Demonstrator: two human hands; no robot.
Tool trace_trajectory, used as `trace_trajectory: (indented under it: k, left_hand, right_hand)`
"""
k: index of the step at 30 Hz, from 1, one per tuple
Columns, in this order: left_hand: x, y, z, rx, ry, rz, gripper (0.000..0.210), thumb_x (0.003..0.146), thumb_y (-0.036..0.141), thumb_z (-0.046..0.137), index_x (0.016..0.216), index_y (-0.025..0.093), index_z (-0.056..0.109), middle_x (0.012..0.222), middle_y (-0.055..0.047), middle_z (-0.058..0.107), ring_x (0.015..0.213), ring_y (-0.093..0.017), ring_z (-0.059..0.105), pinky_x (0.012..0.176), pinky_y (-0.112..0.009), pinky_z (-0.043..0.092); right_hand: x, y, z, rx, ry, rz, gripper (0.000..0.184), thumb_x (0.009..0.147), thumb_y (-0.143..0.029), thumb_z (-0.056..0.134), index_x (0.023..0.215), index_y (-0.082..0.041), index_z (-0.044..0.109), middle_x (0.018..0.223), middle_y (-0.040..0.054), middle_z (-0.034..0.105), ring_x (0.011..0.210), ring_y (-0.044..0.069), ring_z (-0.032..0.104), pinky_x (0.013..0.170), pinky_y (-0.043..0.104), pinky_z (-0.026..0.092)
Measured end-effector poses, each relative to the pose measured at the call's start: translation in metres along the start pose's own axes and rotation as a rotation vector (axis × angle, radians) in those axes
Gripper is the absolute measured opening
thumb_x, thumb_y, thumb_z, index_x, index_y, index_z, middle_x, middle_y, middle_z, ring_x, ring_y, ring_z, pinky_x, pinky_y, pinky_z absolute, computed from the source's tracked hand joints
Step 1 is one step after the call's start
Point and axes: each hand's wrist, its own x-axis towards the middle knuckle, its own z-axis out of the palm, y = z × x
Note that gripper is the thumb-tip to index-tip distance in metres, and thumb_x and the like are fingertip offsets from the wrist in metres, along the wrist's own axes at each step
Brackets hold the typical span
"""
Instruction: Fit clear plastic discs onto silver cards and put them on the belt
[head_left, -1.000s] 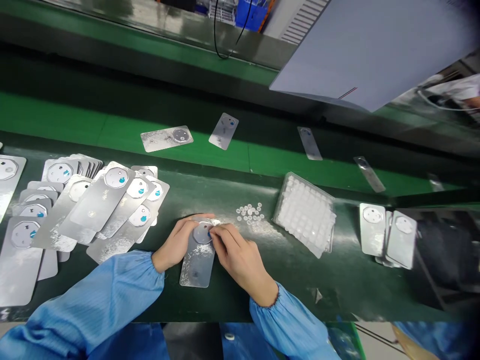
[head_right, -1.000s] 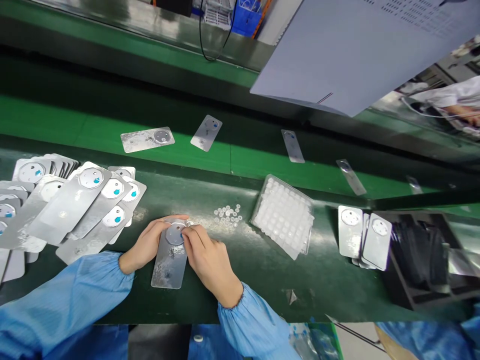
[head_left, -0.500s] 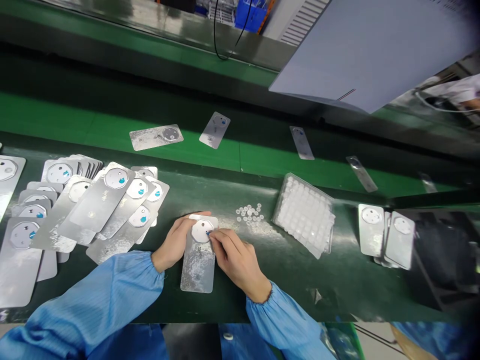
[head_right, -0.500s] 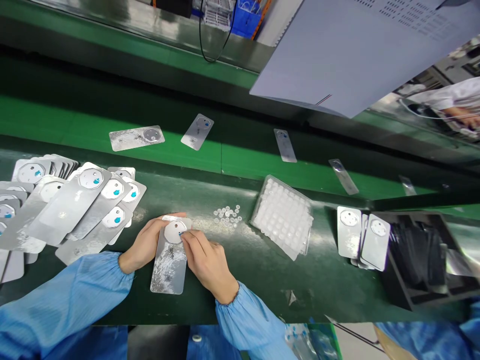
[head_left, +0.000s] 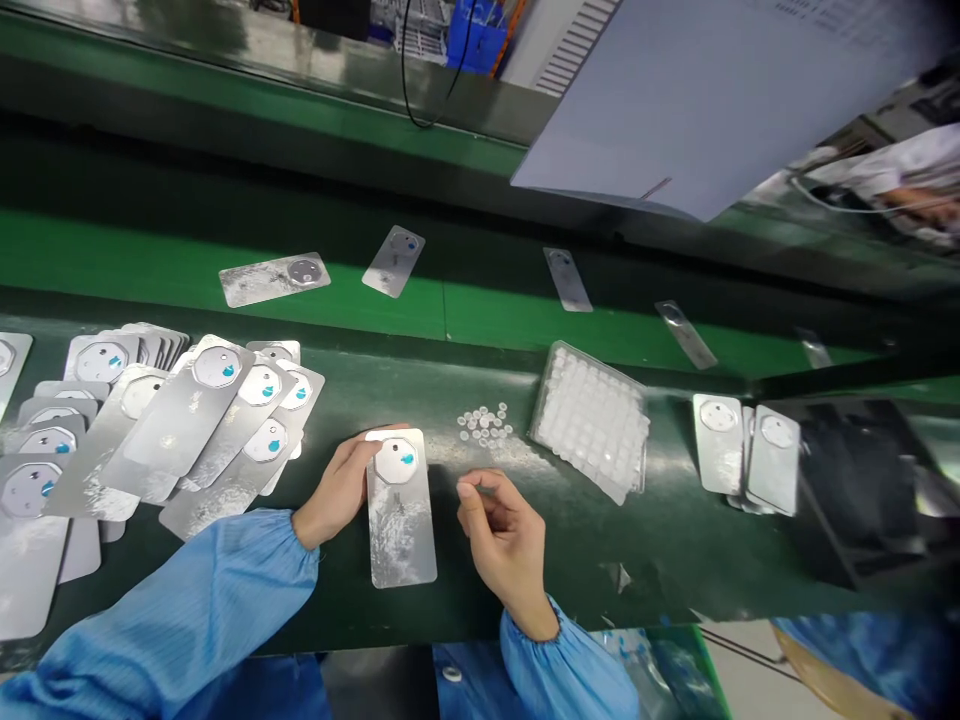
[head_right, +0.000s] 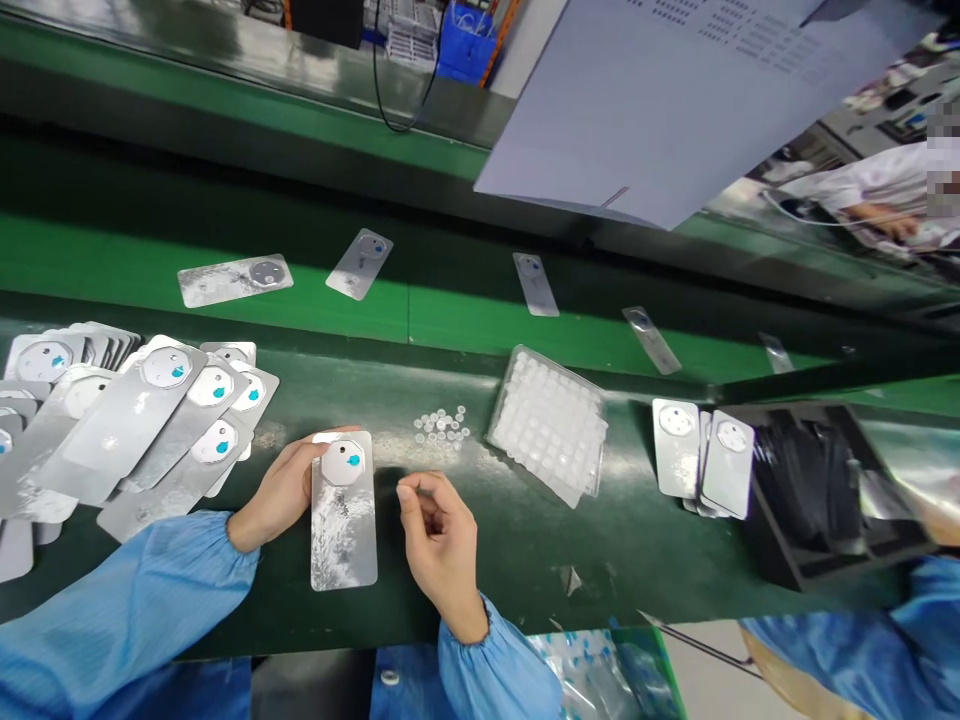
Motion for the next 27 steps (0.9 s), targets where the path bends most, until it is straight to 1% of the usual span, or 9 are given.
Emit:
trace_trajectory:
  k: [4, 6, 8, 10, 12, 15, 19, 22, 27]
  left_hand:
    - [-0.003, 0.004, 0.0, 0.045, -0.036, 0.021, 0.049, 0.083, 0.042, 0.07, 0.124, 0.014, 0.074, 0.12, -0.011, 0.077, 0.104, -0.03, 0.072, 0.087, -0.037, 0.055]
    - [-0.004, 0.005, -0.001, 0.158, -0.075, 0.058, 0.057, 0.083, 0.041, 0.076, 0.133, 0.015, 0.068, 0.119, -0.011, 0.077, 0.101, -0.028, 0.073, 0.086, -0.037, 0.055]
    - [-0.005, 0.005, -0.002, 0.273, -0.113, 0.083, 0.066, 0.081, 0.038, 0.08, 0.14, 0.015, 0.062, 0.115, -0.011, 0.077, 0.099, -0.027, 0.073, 0.085, -0.036, 0.056]
    - [-0.005, 0.005, -0.002, 0.327, -0.122, 0.1, 0.071, 0.081, 0.037, 0.081, 0.143, 0.014, 0.058, 0.113, -0.011, 0.077, 0.099, -0.026, 0.072, 0.085, -0.035, 0.056]
    - [-0.005, 0.006, -0.003, 0.336, -0.12, 0.117, 0.072, 0.082, 0.037, 0.08, 0.145, 0.014, 0.056, 0.115, -0.011, 0.077, 0.099, -0.026, 0.072, 0.086, -0.035, 0.055]
    - [-0.004, 0.006, -0.002, 0.375, -0.133, 0.14, 0.069, 0.083, 0.036, 0.077, 0.145, 0.014, 0.056, 0.117, -0.011, 0.076, 0.101, -0.026, 0.071, 0.086, -0.034, 0.055]
    - [-0.005, 0.004, 0.0, 0.432, -0.162, 0.181, 0.06, 0.083, 0.031, 0.073, 0.138, 0.012, 0.062, 0.12, -0.011, 0.075, 0.104, -0.026, 0.069, 0.086, -0.032, 0.054]
    - [-0.006, 0.002, 0.001, 0.425, -0.194, 0.19, 0.056, 0.082, 0.026, 0.07, 0.136, 0.012, 0.063, 0.115, -0.01, 0.075, 0.098, -0.023, 0.069, 0.082, -0.03, 0.053]
    - [-0.008, 0.002, 0.001, 0.387, -0.209, 0.136, 0.058, 0.082, 0.02, 0.068, 0.139, 0.011, 0.06, 0.087, -0.002, 0.07, 0.068, -0.013, 0.058, 0.061, -0.024, 0.044]
  right_hand:
    - [-0.02, 0.012, -0.061, -0.038, 0.227, 0.13, 0.031, 0.09, -0.049, 0.073, 0.094, -0.018, 0.069, 0.056, -0.0025, 0.056, 0.049, 0.012, 0.051, 0.044, 0.022, 0.04]
    - [-0.035, 0.022, -0.089, -0.105, 0.363, 0.184, 0.036, 0.085, -0.052, 0.077, 0.095, -0.018, 0.072, 0.066, 0.0018, 0.064, 0.054, 0.014, 0.056, 0.046, 0.023, 0.044]
    - [-0.051, 0.031, -0.101, -0.157, 0.377, 0.223, 0.039, 0.083, -0.053, 0.078, 0.099, -0.017, 0.074, 0.077, 0.0053, 0.07, 0.055, 0.014, 0.056, 0.045, 0.024, 0.046]
    - [-0.062, 0.034, -0.091, -0.168, 0.306, 0.208, 0.036, 0.087, -0.051, 0.074, 0.102, -0.018, 0.074, 0.084, 0.0077, 0.074, 0.056, 0.016, 0.06, 0.047, 0.026, 0.05]
    - [-0.062, 0.029, -0.066, -0.183, 0.235, 0.115, 0.028, 0.092, -0.045, 0.069, 0.101, -0.019, 0.075, 0.087, 0.0086, 0.076, 0.064, 0.019, 0.066, 0.054, 0.028, 0.055]
    - [-0.039, 0.013, -0.02, -0.238, 0.12, -0.118, 0.018, 0.098, -0.034, 0.063, 0.101, -0.021, 0.075, 0.091, 0.0081, 0.075, 0.074, 0.02, 0.07, 0.061, 0.029, 0.058]
    - [0.001, 0.001, 0.021, -0.341, -0.023, -0.403, 0.023, 0.102, -0.028, 0.059, 0.12, -0.025, 0.074, 0.105, 0.0095, 0.073, 0.085, 0.021, 0.071, 0.075, 0.032, 0.061]
    - [0.017, 0.007, 0.032, -0.459, -0.051, -0.534, 0.024, 0.104, -0.029, 0.057, 0.12, -0.025, 0.075, 0.104, 0.0089, 0.072, 0.078, 0.019, 0.07, 0.073, 0.031, 0.06]
    - [0.019, 0.02, 0.028, -0.518, -0.06, -0.638, 0.023, 0.104, -0.021, 0.057, 0.116, -0.025, 0.075, 0.101, 0.0076, 0.073, 0.079, 0.018, 0.071, 0.067, 0.028, 0.058]
